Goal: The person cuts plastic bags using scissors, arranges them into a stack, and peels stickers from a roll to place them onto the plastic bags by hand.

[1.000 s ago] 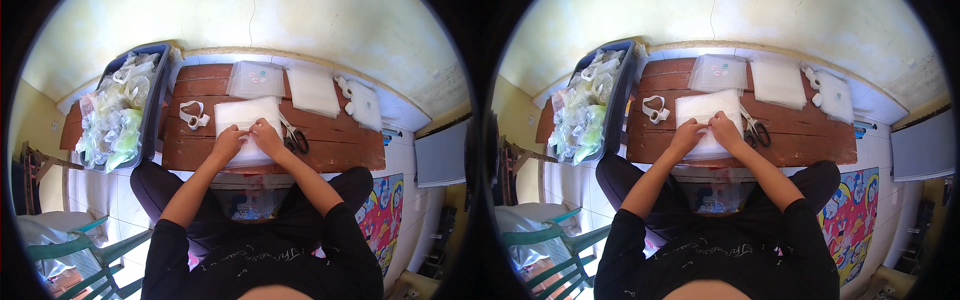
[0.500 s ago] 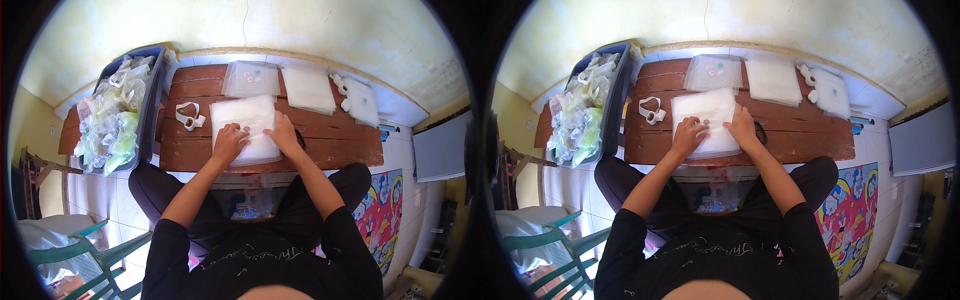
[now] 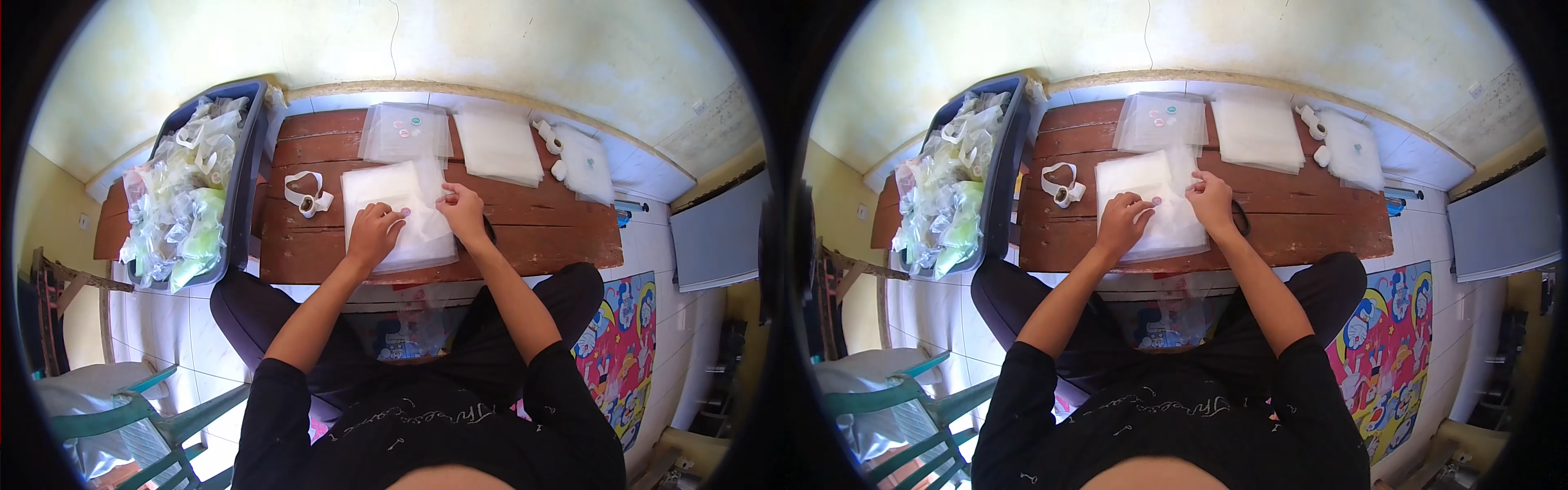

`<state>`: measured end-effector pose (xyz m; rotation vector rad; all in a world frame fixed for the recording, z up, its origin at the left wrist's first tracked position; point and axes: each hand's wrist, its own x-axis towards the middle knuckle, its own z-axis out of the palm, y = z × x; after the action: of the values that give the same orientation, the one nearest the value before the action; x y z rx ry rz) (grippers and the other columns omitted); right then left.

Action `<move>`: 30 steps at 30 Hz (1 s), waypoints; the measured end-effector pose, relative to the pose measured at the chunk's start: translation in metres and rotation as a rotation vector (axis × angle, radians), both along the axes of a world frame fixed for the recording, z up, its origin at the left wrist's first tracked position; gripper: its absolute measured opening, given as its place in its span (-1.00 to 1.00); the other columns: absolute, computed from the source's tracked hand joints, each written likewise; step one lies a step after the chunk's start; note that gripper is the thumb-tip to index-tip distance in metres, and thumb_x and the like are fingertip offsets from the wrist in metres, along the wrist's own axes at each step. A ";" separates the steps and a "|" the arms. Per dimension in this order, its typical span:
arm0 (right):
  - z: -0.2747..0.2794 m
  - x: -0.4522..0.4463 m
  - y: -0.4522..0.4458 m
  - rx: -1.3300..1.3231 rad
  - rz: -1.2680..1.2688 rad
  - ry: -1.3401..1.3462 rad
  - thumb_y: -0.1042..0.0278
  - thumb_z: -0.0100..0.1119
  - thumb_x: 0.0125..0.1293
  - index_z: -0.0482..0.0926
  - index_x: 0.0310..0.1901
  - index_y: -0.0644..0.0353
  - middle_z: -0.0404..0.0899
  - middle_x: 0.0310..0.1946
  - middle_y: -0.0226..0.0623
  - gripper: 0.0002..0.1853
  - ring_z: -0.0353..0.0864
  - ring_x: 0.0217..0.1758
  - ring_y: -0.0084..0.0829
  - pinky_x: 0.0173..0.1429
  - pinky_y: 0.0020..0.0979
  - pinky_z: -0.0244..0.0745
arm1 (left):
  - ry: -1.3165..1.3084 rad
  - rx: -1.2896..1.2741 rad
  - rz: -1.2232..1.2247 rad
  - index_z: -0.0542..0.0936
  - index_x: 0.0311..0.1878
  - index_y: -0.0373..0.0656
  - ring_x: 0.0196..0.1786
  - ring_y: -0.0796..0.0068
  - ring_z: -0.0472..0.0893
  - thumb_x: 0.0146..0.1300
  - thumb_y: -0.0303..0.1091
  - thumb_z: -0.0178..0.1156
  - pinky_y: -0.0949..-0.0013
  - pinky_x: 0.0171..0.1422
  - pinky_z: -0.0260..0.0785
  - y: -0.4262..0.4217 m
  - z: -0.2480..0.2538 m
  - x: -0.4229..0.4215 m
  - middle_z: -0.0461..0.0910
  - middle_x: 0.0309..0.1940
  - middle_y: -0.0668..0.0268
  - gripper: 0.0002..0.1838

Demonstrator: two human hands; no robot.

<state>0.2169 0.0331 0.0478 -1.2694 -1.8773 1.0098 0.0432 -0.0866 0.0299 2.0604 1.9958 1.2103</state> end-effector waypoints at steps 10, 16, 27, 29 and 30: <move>0.032 0.005 0.002 0.040 0.152 0.209 0.46 0.25 0.25 0.57 -0.30 0.35 0.70 -0.43 -0.20 -0.88 0.70 -0.37 -0.47 -0.19 -0.47 0.53 | -0.326 -0.063 0.139 0.69 -0.20 -0.13 -0.24 0.23 0.58 0.17 -0.38 0.30 0.22 -0.11 0.43 0.006 0.016 -0.011 0.60 -0.31 0.20 -0.86; 0.076 0.007 0.013 -0.066 0.288 0.350 0.45 0.15 0.38 0.54 -0.33 0.38 0.67 -0.43 -0.26 -0.84 0.67 -0.35 -0.52 -0.21 -0.48 0.54 | -0.718 -0.065 0.288 0.59 -0.01 -0.25 -0.31 0.35 0.57 0.19 -0.31 0.32 0.31 -0.17 0.46 0.012 0.012 -0.008 0.60 -0.30 0.20 -0.67; -0.003 0.025 -0.005 -0.069 0.029 0.090 0.43 0.21 0.28 0.58 -0.21 0.36 0.67 -0.42 -0.09 -0.84 0.68 -0.39 -0.32 -0.26 -0.36 0.54 | -0.094 -0.314 0.125 0.59 0.04 -0.11 0.20 0.10 0.43 0.04 -0.26 0.42 0.15 0.25 0.32 -0.002 0.007 -0.010 0.50 0.11 0.11 -0.55; 0.006 0.026 -0.013 0.235 0.059 -0.094 0.43 0.23 0.24 0.58 -0.19 0.35 0.66 -0.41 -0.02 -0.82 0.69 -0.40 -0.23 -0.26 -0.31 0.54 | -0.026 -0.311 0.106 0.60 0.04 -0.11 0.21 0.10 0.43 0.04 -0.26 0.42 0.15 0.26 0.32 -0.001 0.004 -0.007 0.49 0.12 0.11 -0.55; 0.011 0.024 -0.014 0.147 0.046 -0.099 0.41 0.26 0.21 0.57 -0.17 0.35 0.67 -0.41 -0.01 -0.79 0.69 -0.38 -0.20 -0.24 -0.27 0.53 | -0.036 -0.284 0.107 0.60 0.04 -0.10 0.22 0.10 0.43 0.05 -0.26 0.41 0.14 0.27 0.31 0.000 0.002 -0.007 0.48 0.13 0.10 -0.55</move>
<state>0.2407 0.0190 0.0591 -1.2140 -2.0250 0.8285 0.0361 -0.0866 0.0321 1.8082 2.1409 0.9056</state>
